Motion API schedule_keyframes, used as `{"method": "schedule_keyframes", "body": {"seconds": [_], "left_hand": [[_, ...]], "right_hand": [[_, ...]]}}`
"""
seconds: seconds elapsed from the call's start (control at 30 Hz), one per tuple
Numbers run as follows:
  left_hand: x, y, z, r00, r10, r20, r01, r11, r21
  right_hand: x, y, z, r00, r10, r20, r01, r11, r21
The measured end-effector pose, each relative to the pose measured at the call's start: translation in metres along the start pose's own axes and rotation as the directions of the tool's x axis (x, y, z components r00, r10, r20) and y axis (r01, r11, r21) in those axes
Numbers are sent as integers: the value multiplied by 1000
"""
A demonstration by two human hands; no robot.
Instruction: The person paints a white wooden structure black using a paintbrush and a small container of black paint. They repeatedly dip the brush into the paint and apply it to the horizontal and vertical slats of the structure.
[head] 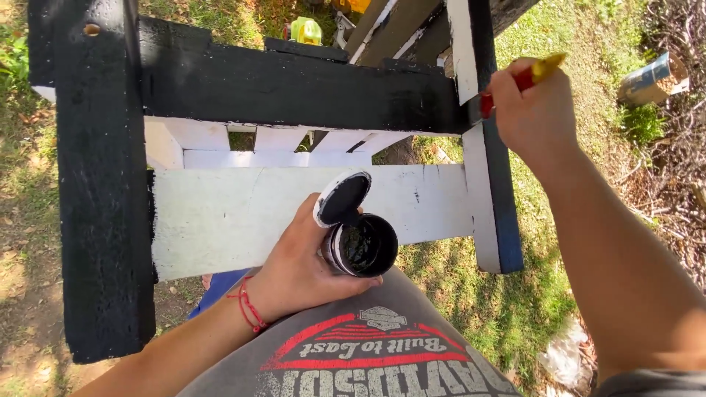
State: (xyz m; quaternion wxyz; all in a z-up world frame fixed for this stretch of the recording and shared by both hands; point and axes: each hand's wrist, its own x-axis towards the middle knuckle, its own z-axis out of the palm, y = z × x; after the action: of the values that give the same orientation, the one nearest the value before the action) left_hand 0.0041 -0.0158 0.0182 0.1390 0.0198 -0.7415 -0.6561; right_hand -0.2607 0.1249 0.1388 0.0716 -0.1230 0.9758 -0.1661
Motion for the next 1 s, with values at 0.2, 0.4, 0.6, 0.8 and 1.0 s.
{"method": "schedule_keyframes", "body": {"seconds": [0.2,0.4,0.6,0.8,1.0], "left_hand": [[1,2,1,999,32,-13,-33,999,-28],[-1,3,1,999,34,-40,-35,999,-9],[-2,2,2,996,51,-77,-53,998,-18],[-3,1,5,994,37,-105,-35,999,24],[-3,3,8,993,16,-117,-12,999,35]], "right_hand": [[-17,18,36,997,-76,-32,78,995,69],[-22,-6,21,999,-24,-39,35,951,306],[-28,22,11,937,-346,43,342,936,79],[-43,6,-16,959,15,282,-12,1000,-14],[-38,17,-23,988,-96,121,79,988,133]]}}
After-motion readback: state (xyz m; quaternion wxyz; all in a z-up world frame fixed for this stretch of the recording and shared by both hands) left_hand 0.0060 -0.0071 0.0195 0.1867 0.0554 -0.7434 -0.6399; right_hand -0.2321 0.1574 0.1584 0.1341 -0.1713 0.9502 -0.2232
